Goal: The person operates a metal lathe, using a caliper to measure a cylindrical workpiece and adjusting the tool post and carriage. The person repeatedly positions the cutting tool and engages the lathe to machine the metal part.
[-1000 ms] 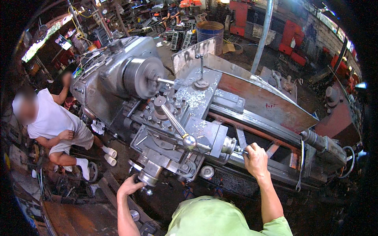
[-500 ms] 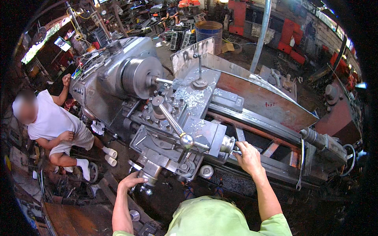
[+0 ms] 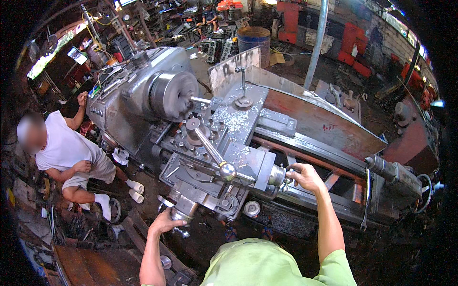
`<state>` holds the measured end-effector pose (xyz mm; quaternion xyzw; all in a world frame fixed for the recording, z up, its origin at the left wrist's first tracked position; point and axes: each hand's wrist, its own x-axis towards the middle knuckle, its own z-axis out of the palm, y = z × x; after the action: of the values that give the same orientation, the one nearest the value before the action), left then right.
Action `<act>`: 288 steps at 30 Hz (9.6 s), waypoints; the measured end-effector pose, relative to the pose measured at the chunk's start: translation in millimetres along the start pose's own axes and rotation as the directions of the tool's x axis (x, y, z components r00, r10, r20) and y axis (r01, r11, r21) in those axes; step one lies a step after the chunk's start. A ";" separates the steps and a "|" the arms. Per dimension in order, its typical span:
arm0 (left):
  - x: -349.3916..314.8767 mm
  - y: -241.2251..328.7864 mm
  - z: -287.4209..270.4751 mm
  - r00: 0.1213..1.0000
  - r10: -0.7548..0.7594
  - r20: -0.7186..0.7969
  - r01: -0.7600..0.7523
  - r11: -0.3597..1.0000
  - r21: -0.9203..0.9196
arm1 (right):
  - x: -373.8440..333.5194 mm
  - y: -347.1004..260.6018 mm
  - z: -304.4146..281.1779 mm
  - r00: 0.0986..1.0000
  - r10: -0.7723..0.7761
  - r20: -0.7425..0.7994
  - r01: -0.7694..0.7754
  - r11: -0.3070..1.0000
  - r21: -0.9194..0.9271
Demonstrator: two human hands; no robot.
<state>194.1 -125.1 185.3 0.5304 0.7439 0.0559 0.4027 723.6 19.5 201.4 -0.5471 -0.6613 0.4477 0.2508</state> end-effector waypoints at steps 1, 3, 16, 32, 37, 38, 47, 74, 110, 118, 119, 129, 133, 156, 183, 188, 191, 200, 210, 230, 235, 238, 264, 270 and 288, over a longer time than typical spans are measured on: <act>-1.1 2.0 -0.6 1.000 0.003 0.002 -0.003 1.000 -0.015 | 5.5 6.9 1.9 0.999 0.051 -0.003 -0.051 0.997 0.056; -3.7 5.2 -0.9 1.000 -0.013 -0.007 0.013 1.000 0.013 | 12.8 19.1 9.1 0.996 0.093 0.010 -0.093 0.972 0.217; -41.9 53.2 30.0 0.756 0.303 -0.580 -0.187 0.949 0.253 | -37.0 18.9 56.2 0.873 -0.268 -0.408 0.161 0.947 -0.279; -51.1 193.0 103.3 0.560 0.767 -0.313 -0.752 0.629 0.196 | -34.2 7.4 66.2 0.876 -0.020 -0.482 -0.087 0.976 -0.199; -49.3 218.6 118.6 0.476 0.841 -0.256 -0.824 0.528 0.204 | -33.1 6.1 65.2 0.879 0.000 -0.477 -0.095 0.980 -0.175; -48.1 223.2 121.8 0.451 0.856 -0.255 -0.840 0.503 0.203 | -32.8 6.2 64.9 0.879 0.004 -0.476 -0.098 0.980 -0.172; -25.5 259.4 151.9 0.317 0.928 -0.195 -0.859 0.368 0.357 | -30.1 5.8 62.6 0.889 0.061 -0.454 -0.134 0.982 -0.130; 50.8 305.6 212.8 0.358 0.916 -0.181 -0.565 0.367 0.739 | -24.0 10.0 50.7 0.933 0.194 -0.304 -0.179 0.981 0.077; 70.9 329.3 189.5 0.307 0.951 0.022 -0.623 0.184 0.760 | -67.2 -14.2 42.6 0.894 -0.302 -0.331 0.127 0.879 -0.460; 70.7 338.6 178.4 0.388 0.913 0.126 -0.688 0.196 0.698 | -55.8 -1.5 67.3 0.876 -0.356 -0.327 0.027 0.711 -0.703; 71.4 339.4 177.2 0.395 0.909 0.134 -0.692 0.198 0.695 | -53.3 1.9 69.2 0.869 -0.365 -0.334 0.026 0.708 -0.706; 76.3 351.6 165.6 0.475 0.836 0.273 -0.742 0.214 0.635 | -34.8 17.1 63.0 0.816 -0.476 -0.328 0.095 0.670 -0.737; 78.2 357.8 159.8 0.510 0.791 0.338 -0.766 0.238 0.597 | -33.4 16.1 54.8 0.814 -0.512 -0.273 0.163 0.654 -0.739; 28.8 307.3 185.9 0.375 0.912 -0.164 -0.725 0.399 0.561 | -25.4 -13.7 22.4 0.964 -0.253 -0.079 0.131 0.714 -0.688; 56.6 278.8 228.2 0.249 0.941 -0.231 -0.643 0.339 0.687 | -0.9 -29.2 -6.0 0.991 -0.001 0.136 0.072 0.853 -0.517; 61.7 283.7 228.6 0.228 0.940 -0.253 -0.626 0.340 0.701 | 6.3 -31.2 -13.7 0.967 0.023 0.255 0.095 0.892 -0.442; 63.3 286.2 228.1 0.222 0.939 -0.261 -0.617 0.343 0.709 | 8.9 -31.6 -17.0 0.960 -0.010 0.281 0.124 0.912 -0.392; 69.9 290.9 229.4 0.204 0.938 -0.280 -0.583 0.346 0.735 | 20.3 -19.1 -21.2 0.938 0.081 0.336 0.037 0.943 -0.330; 72.9 299.0 226.5 0.181 0.940 -0.289 -0.548 0.341 0.764 | 31.1 -9.8 -26.4 0.892 0.090 0.442 -0.009 0.983 -0.181; 71.6 317.0 203.1 0.222 0.963 -0.150 -0.566 0.253 0.784 | 30.1 -2.7 -27.7 0.961 0.018 0.277 0.063 0.958 -0.280; 71.7 320.0 199.8 0.237 0.964 -0.121 -0.575 0.240 0.782 | 0.0 8.9 -9.5 0.951 -0.281 -0.127 0.218 0.904 -0.367; 71.0 323.0 196.8 0.287 0.955 -0.079 -0.582 0.240 0.777 | -20.4 13.9 5.9 0.834 -0.488 -0.257 0.302 0.794 -0.528; 74.4 360.2 160.4 0.551 0.758 0.349 -0.722 0.223 0.655 | -28.5 43.2 66.6 0.569 -0.705 -0.424 0.166 0.603 -0.780; 77.0 366.9 154.5 0.568 0.708 0.420 -0.749 0.234 0.619 | -26.3 42.5 67.7 0.582 -0.686 -0.437 0.167 0.626 -0.762; 85.8 392.6 145.3 0.626 0.460 0.630 -0.770 0.235 0.593 | -20.7 42.6 61.3 0.610 -0.680 -0.407 0.208 0.633 -0.746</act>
<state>572.2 65.7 242.1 0.9043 0.3197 -0.2338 0.1591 700.2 -19.6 138.7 -0.5205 -0.7583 -0.1083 0.3774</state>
